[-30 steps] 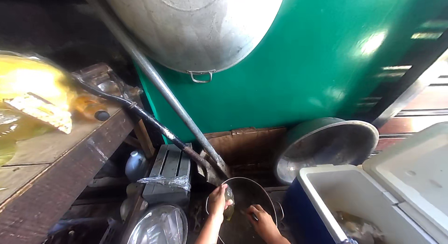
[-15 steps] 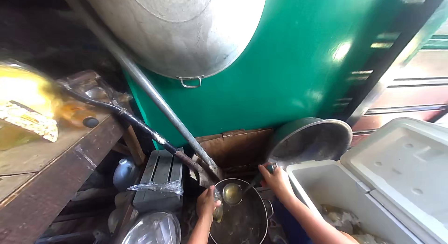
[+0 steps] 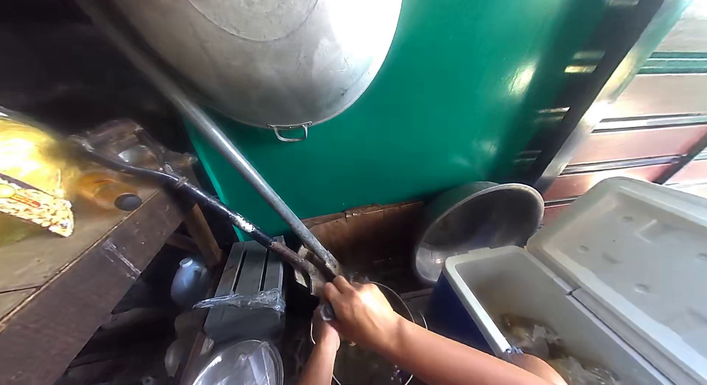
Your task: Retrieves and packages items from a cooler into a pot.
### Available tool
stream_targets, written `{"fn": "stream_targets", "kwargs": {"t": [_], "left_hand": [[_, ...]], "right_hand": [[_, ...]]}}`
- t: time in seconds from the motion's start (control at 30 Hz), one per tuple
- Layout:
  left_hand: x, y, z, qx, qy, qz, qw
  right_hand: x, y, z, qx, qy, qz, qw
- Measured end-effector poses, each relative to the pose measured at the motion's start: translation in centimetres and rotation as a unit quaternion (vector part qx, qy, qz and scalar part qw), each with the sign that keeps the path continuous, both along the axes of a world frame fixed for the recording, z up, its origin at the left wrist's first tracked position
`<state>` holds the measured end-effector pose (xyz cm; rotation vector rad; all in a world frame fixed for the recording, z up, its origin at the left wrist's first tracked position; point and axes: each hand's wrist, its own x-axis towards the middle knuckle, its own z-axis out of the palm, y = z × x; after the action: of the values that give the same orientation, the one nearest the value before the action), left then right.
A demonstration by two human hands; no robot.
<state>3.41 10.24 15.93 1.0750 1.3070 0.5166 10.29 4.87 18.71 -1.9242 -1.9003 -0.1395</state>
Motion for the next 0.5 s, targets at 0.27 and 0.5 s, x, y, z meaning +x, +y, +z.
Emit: {"fn": "stream_targets", "kwargs": {"t": [0.27,0.5], "left_hand": [[2.7,4.5,-12.7,-0.017,-0.053,-0.044,0.998],[2.2,4.6,-12.7,-0.008,-0.04,-0.049,0.998]], "right_hand": [[8.1,-3.4,-15.3,-0.288,0.189,-0.159,0.925],[8.0,-7.7,-24.8,-0.19,0.303,-0.233,0.904]]}}
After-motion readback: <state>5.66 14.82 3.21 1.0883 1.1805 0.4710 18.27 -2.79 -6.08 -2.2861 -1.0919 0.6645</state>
